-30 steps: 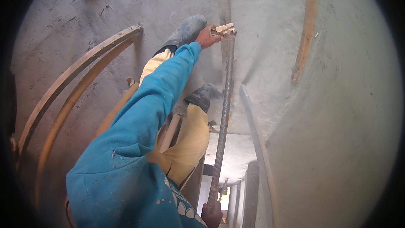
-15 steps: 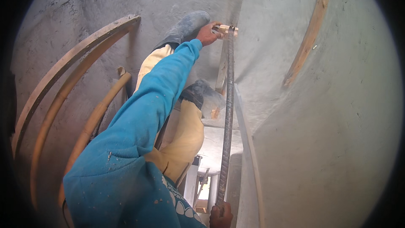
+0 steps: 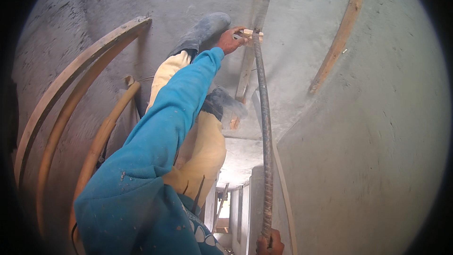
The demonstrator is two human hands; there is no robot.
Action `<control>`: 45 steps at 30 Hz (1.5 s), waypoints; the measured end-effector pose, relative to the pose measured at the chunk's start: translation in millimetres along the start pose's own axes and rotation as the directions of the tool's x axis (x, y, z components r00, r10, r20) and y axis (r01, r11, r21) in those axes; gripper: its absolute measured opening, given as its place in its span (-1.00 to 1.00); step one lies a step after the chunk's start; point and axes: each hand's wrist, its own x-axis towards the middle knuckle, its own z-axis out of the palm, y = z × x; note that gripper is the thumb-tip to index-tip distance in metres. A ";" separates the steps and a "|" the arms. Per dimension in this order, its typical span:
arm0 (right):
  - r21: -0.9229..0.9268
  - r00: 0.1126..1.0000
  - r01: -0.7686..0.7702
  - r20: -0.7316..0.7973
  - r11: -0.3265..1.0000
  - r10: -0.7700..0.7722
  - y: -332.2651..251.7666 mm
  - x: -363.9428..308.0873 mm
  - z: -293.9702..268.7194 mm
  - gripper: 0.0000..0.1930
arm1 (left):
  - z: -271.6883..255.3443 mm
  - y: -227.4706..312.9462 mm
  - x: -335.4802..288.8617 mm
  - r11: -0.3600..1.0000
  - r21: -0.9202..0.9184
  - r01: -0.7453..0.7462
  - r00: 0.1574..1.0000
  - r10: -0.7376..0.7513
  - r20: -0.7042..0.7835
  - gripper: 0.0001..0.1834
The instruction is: The person walks through a construction site, picks up a long steel rebar, and positions it vertically against a wall. They then use a hammer to drive nails into the wall to secure the rebar in place.
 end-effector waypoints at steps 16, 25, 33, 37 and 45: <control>0.200 0.991 0.088 -0.121 0.976 -0.064 143.3 88.4 227.7 -0.79 | 22.1 13.0 -16.7 0.839 -0.495 0.228 0.968 -0.252 0.018 -0.21; 0.174 0.953 0.236 -0.233 0.956 -0.193 168.3 114.7 282.6 -0.72 | 106.1 27.4 -100.4 0.904 0.063 0.423 0.867 -0.384 -0.316 -0.40; 0.232 0.943 0.284 -0.245 0.930 -0.227 201.2 179.1 374.8 -0.62 | 107.0 27.7 -110.3 0.846 -0.311 0.434 0.826 -0.511 -0.239 -0.76; 0.237 0.901 0.375 -0.322 0.896 -0.292 220.5 212.3 410.4 -0.58 | 110.2 14.7 -110.3 0.847 -0.369 0.382 0.860 -0.472 -0.192 -0.84; 0.493 0.957 0.289 -0.142 0.820 -0.252 225.4 244.5 438.1 -0.74 | 104.9 14.9 -111.5 0.832 -0.394 0.390 0.864 -0.479 -0.155 -0.86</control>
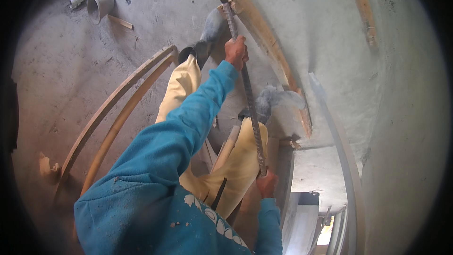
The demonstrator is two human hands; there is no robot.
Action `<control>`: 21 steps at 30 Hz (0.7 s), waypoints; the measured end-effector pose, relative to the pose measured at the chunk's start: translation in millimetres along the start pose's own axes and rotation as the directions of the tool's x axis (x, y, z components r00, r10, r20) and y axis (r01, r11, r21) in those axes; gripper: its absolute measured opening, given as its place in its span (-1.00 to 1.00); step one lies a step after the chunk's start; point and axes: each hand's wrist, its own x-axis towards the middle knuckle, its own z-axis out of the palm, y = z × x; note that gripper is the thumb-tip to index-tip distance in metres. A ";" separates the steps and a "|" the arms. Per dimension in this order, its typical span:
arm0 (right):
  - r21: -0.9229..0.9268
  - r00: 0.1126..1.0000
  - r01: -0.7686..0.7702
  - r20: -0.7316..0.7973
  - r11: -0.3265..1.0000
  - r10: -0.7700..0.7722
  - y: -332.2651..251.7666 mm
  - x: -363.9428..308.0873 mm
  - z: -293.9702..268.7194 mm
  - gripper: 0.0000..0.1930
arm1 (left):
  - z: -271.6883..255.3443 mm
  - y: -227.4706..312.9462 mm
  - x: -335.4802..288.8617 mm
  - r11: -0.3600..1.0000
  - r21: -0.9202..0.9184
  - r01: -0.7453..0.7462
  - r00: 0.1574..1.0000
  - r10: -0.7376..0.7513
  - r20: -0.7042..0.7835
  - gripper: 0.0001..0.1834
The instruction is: The person walks through a construction site, picks up a long steel rebar, and positions it vertically against a wall. They then use a hammer to drive nails into the wall to secure the rebar in place.
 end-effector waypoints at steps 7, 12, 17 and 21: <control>-0.279 0.949 -0.298 -0.188 0.913 0.252 62.6 74.5 11.6 -0.79 | 17.7 -26.8 11.4 0.989 -0.130 -0.073 0.996 0.078 0.031 -0.84; -0.296 0.947 -0.121 -0.322 0.948 0.020 129.1 162.5 25.6 -0.84 | 39.3 -53.3 31.4 0.953 -0.182 -0.243 0.970 0.235 -0.063 -0.85; -0.158 0.916 -0.117 -0.398 0.980 0.045 156.9 231.8 70.0 -0.84 | 46.0 -68.4 53.1 0.925 -0.130 -0.358 0.928 0.337 -0.157 -0.83; -0.175 0.897 -0.121 -0.442 0.977 0.032 173.0 275.6 78.6 -0.85 | 52.8 -75.8 70.4 0.912 -0.140 -0.384 0.910 0.349 -0.223 -0.82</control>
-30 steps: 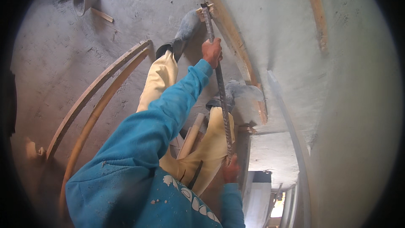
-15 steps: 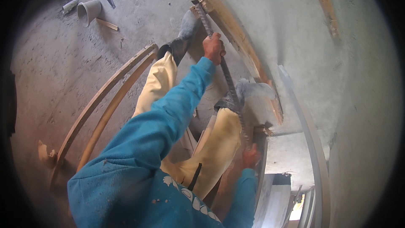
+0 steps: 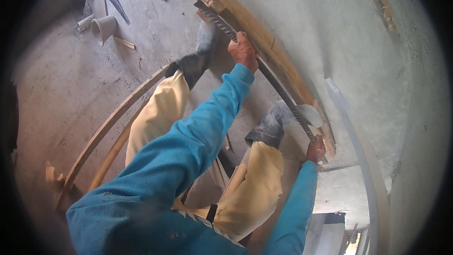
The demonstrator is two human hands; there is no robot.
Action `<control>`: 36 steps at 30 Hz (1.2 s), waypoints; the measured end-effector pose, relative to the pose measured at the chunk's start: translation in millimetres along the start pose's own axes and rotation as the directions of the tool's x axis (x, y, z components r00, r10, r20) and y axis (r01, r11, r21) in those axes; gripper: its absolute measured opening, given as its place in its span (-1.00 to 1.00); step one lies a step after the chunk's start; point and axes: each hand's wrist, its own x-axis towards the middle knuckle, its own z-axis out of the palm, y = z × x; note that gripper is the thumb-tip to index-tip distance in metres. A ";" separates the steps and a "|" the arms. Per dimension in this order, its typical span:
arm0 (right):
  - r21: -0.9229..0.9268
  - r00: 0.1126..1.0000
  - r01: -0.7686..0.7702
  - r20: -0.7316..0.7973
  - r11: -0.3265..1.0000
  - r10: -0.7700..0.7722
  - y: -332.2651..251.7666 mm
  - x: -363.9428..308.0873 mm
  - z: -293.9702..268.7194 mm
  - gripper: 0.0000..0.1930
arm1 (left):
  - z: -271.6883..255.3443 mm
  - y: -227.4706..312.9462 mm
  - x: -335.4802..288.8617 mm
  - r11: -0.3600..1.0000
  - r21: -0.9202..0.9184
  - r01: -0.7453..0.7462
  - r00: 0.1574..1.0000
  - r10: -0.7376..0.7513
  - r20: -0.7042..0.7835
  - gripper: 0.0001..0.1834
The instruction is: The person walks through a construction site, picks up a long steel rebar, and positions it vertically against a wall. They then use a hammer to drive nails into the wall to secure the rebar in place.
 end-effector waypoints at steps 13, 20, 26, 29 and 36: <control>-0.034 0.982 0.132 0.141 0.991 -0.126 -16.8 -106.6 -89.3 -0.80 | -72.3 75.9 39.5 0.992 0.048 0.120 0.956 -0.128 0.264 -0.55; -0.044 0.974 -0.041 0.219 0.998 0.049 -57.1 -136.5 -168.3 -0.83 | -62.8 125.7 108.3 0.425 0.374 -0.824 0.549 0.440 0.710 -0.36; -0.137 0.982 -0.018 0.183 0.990 0.044 -82.1 -152.9 -223.7 -0.81 | -67.2 117.1 109.2 0.464 0.510 -0.725 0.681 0.365 0.635 -0.46; -0.149 0.979 -0.032 0.193 0.988 0.061 -96.1 -163.7 -256.3 -0.81 | -77.3 122.5 101.5 0.429 0.598 -0.677 0.708 0.159 0.688 -0.45; -0.315 0.991 0.004 0.126 0.949 0.037 -130.5 -184.2 -322.1 -0.82 | -81.3 158.6 107.6 0.731 0.582 -0.355 0.718 -0.186 0.671 -0.33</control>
